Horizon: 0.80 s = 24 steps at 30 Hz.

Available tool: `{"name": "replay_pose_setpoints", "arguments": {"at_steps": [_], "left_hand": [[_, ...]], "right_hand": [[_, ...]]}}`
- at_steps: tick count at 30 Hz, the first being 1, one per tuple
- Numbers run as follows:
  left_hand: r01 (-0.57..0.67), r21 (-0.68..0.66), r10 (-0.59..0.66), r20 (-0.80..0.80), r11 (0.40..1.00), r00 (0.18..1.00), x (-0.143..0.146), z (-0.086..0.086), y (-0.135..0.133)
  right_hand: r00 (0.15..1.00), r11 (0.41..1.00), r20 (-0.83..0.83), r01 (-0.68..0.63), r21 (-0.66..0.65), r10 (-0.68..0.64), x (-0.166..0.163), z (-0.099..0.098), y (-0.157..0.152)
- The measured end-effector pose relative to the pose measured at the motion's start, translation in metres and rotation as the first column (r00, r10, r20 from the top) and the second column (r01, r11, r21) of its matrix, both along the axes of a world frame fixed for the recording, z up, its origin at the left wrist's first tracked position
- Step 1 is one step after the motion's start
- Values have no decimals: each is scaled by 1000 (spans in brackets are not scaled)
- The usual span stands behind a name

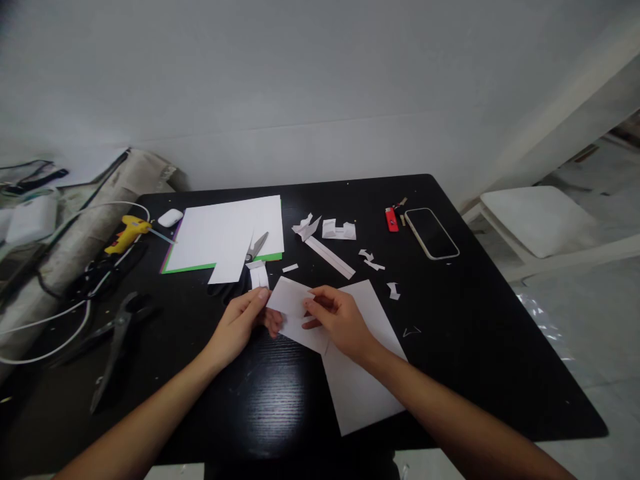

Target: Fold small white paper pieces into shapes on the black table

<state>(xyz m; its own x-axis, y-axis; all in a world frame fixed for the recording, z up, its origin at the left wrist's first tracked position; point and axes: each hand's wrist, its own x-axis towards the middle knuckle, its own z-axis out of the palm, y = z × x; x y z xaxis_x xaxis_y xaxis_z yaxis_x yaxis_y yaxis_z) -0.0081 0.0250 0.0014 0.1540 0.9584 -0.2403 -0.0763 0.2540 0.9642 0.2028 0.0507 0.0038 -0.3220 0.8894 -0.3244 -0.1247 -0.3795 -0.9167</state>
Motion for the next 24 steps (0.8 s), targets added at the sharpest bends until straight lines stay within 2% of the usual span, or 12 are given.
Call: {"name": "replay_pose_setpoints", "arguments": {"at_steps": [10, 17, 21, 24], "left_hand": [[45, -31, -45, -1, 998, 999, -1, 0, 2], [138, 22, -137, -52, 990, 989, 1, 5, -3], [137, 71, -125, -145, 988, 981, 2, 4, -3], [85, 116, -59, -211, 990, 976, 3, 3, -2]], "right_hand": [[992, 996, -129, -14, -88, 2, 0, -2, -1], [989, 996, -129, -79, -46, 72, 1, 1, -2], [983, 994, -154, -103, -48, 95, 2, 0, -2], [976, 985, -149, -165, -38, 158, 2, 0, -2]]}}
